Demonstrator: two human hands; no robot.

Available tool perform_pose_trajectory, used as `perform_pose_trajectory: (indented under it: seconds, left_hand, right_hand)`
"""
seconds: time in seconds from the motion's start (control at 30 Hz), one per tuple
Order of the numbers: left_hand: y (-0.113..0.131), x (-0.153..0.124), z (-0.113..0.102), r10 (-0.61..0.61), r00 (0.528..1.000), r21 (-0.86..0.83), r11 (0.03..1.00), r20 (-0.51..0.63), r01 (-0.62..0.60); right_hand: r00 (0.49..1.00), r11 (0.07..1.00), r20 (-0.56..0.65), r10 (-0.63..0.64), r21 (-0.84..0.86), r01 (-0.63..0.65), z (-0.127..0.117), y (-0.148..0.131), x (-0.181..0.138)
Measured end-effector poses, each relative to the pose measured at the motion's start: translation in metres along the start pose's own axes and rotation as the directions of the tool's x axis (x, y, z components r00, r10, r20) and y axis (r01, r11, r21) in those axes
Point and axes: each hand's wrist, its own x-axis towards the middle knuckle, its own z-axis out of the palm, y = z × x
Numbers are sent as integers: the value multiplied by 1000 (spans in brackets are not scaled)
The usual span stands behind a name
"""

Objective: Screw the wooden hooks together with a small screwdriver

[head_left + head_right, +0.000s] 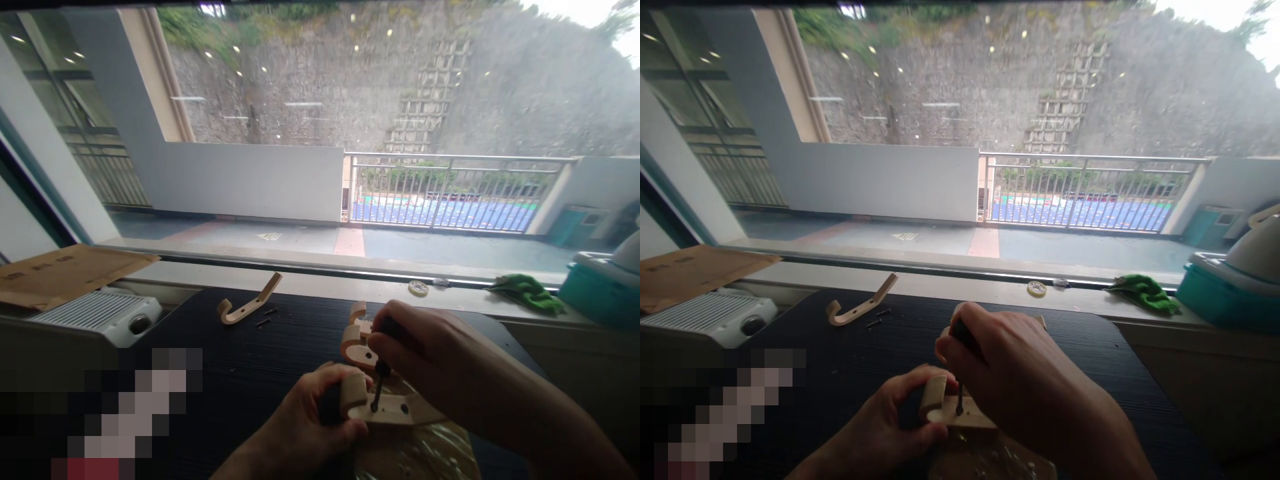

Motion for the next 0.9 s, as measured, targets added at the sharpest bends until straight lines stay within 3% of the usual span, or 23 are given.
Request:
perform_pose_trajectory:
  seconds: [0.43,0.57,0.67,0.77,0.9]
  left_hand:
    - [-8,0,7,88,994,73,994,-60,-83]
    - [-9,-3,12,268,963,155,953,-40,-259]
    - [-8,-3,14,432,900,194,879,65,-436]
    - [-12,-1,17,483,867,237,834,122,-498]
    - [-33,1,19,509,852,338,786,122,-518]
  right_hand:
    - [999,998,-2,52,27,-52,10,4,8]
    - [1000,998,3,26,63,-26,11,3,9]
    - [1000,999,3,5,33,-5,11,1,10]
    - [997,1000,-74,6,19,-4,5,-1,9]
    - [962,981,-271,44,192,9,-12,6,0]
